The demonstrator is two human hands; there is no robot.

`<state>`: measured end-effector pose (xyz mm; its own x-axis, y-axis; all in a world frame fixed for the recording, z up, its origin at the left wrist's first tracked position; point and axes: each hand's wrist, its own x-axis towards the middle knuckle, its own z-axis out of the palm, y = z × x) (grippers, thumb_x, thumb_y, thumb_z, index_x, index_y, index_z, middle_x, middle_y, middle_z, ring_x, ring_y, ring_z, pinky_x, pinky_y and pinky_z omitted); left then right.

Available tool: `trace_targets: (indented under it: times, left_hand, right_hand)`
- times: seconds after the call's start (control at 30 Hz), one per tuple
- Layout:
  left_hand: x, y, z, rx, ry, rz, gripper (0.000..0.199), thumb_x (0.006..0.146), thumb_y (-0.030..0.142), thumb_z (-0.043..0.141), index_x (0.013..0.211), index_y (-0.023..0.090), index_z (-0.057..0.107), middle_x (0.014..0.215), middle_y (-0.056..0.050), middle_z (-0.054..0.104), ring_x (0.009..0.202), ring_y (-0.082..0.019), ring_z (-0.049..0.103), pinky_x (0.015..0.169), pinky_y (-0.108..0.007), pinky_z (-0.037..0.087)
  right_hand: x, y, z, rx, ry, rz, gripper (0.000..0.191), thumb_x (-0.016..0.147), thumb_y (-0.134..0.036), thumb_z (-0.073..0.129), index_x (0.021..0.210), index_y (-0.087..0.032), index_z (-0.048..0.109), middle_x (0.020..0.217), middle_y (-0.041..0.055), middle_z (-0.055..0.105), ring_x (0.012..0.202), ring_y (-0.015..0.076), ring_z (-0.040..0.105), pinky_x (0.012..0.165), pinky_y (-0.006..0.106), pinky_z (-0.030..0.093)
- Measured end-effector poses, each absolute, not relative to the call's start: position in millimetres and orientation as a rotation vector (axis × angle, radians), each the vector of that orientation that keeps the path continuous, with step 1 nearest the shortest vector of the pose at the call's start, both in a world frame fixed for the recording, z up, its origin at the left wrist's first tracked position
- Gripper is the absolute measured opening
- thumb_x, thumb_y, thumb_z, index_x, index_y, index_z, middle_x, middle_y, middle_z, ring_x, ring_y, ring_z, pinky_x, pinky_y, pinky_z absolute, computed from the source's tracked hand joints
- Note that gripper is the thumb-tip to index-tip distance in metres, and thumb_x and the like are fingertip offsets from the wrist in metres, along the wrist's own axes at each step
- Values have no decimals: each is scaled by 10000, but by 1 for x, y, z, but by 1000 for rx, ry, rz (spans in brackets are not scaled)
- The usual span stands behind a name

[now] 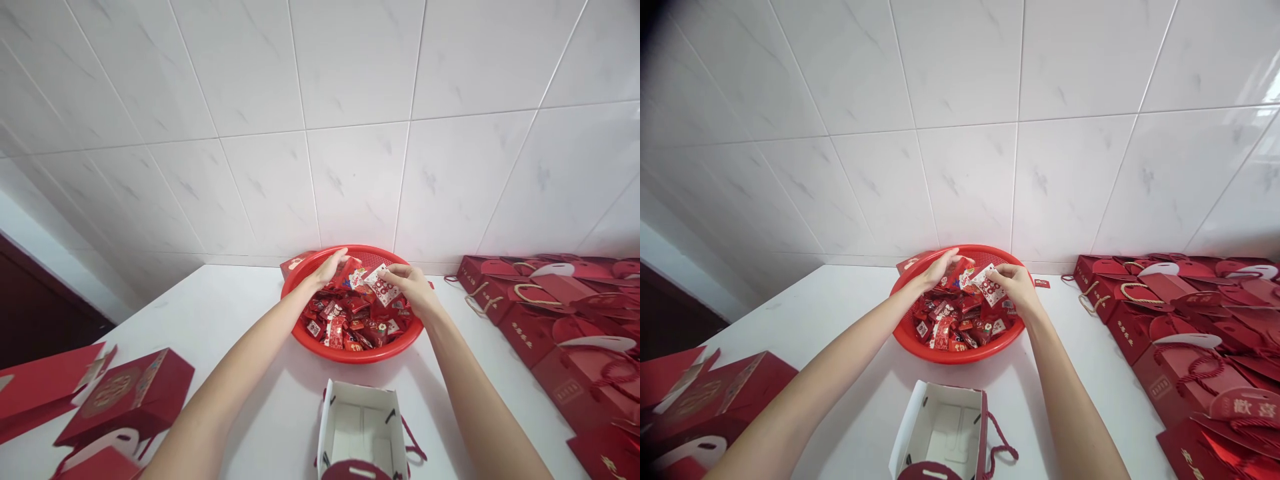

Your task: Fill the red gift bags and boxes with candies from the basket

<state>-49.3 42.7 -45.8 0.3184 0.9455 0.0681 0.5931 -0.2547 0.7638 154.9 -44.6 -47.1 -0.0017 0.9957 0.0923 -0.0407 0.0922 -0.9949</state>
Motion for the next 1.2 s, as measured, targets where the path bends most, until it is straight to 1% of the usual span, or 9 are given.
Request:
trace_targets:
  times: [0.1, 0.23, 0.33, 0.47, 0.63, 0.73, 0.87, 1.03, 1.2]
  left_hand:
    - [-57, 49, -52, 2004, 1567, 572, 318, 844, 351, 464, 896, 153, 708, 916, -87, 738, 832, -204, 657, 761, -296, 498]
    - [-63, 49, -58, 2018, 1686, 250, 55, 653, 208, 648, 660, 154, 637, 749, -82, 694, 710, -229, 639, 647, -309, 476]
    - [-56, 52, -60, 2021, 1693, 46, 160, 540, 172, 728, 651, 167, 614, 780, -79, 697, 703, -244, 643, 628, -315, 478]
    - [-47, 60, -56, 1966, 1620, -94, 228, 527, 202, 763, 711, 168, 633, 804, -81, 711, 672, -246, 649, 622, -330, 507]
    - [-53, 60, -48, 1905, 1381, -57, 210, 581, 176, 721, 785, 182, 672, 763, -10, 704, 698, -191, 647, 649, -269, 525]
    - [-58, 57, -41, 1746, 1157, 68, 211, 608, 177, 674, 819, 191, 676, 769, 7, 691, 664, -150, 631, 612, -246, 514]
    - [-62, 55, -35, 1537, 911, 225, 288, 546, 163, 733, 827, 166, 672, 744, 13, 664, 598, -115, 584, 554, -231, 463]
    - [-62, 52, -31, 1596, 815, 309, 326, 508, 166, 838, 796, 150, 687, 729, 26, 637, 682, -120, 593, 637, -235, 469]
    - [-62, 51, -30, 1697, 825, 417, 322, 524, 261, 868, 777, 142, 707, 781, -6, 669, 712, -140, 604, 711, -282, 478]
  right_hand:
    - [155, -47, -44, -1117, -1231, 1186, 358, 584, -493, 811, 650, -168, 677, 636, 18, 648, 562, 138, 541, 540, 268, 404]
    - [155, -51, -41, -1115, -1366, 1297, 320, 553, -425, 831, 575, -162, 650, 580, 4, 606, 525, 114, 508, 514, 256, 381]
    - [154, -52, -40, -1121, -1418, 1362, 297, 553, -393, 827, 568, -163, 641, 566, -7, 589, 509, 104, 501, 506, 251, 385]
    - [153, -51, -40, -1116, -1397, 1361, 324, 559, -406, 810, 561, -175, 583, 567, -12, 581, 509, 106, 499, 488, 243, 379]
    - [152, -47, -43, -1163, -1379, 1297, 339, 593, -444, 775, 600, -183, 559, 577, -13, 583, 521, 110, 496, 486, 242, 363]
    - [153, -45, -46, -1182, -1371, 1268, 346, 598, -457, 762, 611, -184, 551, 587, -14, 581, 530, 112, 494, 499, 247, 363]
    - [154, -44, -47, -1159, -1340, 1236, 345, 602, -457, 760, 630, -183, 552, 617, -14, 593, 562, 117, 509, 533, 252, 382]
    - [154, -45, -46, -1159, -1405, 1241, 363, 612, -474, 769, 621, -179, 557, 623, -8, 593, 575, 117, 509, 539, 250, 389]
    - [153, -44, -49, -1183, -1391, 1246, 406, 612, -526, 776, 632, -184, 557, 588, -14, 570, 523, 113, 488, 487, 248, 366]
